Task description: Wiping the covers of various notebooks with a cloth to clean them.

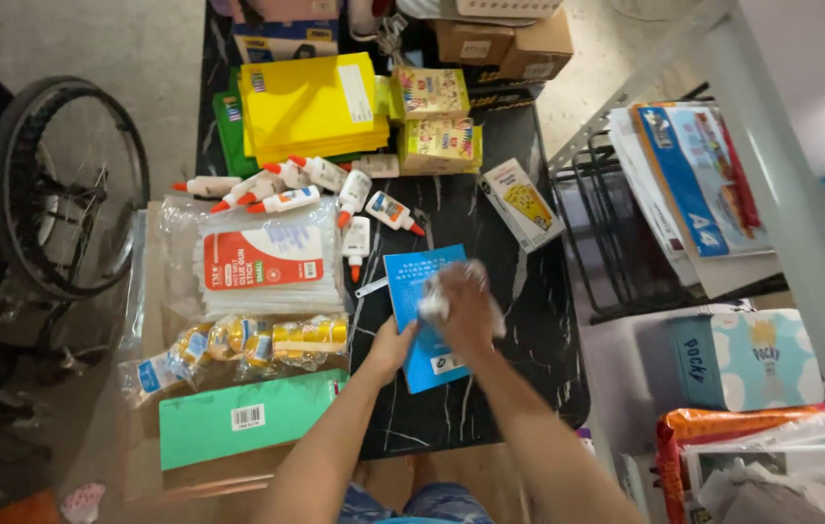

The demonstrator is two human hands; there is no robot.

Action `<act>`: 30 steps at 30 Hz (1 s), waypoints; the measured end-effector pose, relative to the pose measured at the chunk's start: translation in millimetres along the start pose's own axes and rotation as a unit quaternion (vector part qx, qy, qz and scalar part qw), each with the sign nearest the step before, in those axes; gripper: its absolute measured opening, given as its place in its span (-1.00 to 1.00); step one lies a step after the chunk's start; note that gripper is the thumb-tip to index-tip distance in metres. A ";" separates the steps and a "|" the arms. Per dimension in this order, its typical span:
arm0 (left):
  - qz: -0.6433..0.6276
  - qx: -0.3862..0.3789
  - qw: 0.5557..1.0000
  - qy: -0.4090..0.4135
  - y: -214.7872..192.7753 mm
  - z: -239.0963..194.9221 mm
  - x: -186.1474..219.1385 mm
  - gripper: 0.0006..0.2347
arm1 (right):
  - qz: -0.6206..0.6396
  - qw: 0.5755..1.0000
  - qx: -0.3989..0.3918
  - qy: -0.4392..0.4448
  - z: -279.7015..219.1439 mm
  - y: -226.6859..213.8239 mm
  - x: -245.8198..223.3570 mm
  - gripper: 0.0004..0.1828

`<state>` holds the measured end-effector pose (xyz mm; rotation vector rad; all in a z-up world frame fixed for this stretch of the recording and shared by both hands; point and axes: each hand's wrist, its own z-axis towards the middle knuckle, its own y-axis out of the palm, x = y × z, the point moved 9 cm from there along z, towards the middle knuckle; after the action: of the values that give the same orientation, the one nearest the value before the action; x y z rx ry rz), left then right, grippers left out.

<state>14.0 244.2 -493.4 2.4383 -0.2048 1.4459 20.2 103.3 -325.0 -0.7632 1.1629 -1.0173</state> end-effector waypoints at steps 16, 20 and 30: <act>-0.065 -0.035 0.996 -0.050 8.6 -2.9 -7.0 -0.74 | -0.007 0.995 0.089 -0.038 17.4 6.8 13.8 -0.29; -0.086 -0.029 0.995 -0.039 7.2 -5.6 -0.7 -0.72 | 0.031 0.999 0.012 0.011 -47.6 -5.2 -20.9 -0.19; -0.029 -0.036 0.997 -0.069 37.9 -21.4 32.5 -0.62 | 0.068 0.980 0.117 0.145 -69.7 -9.1 -2.5 -0.34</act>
<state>1.7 216.3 -448.5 2.4658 -0.2115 1.2253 -49.7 103.7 -333.3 -0.3511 1.2960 -1.1513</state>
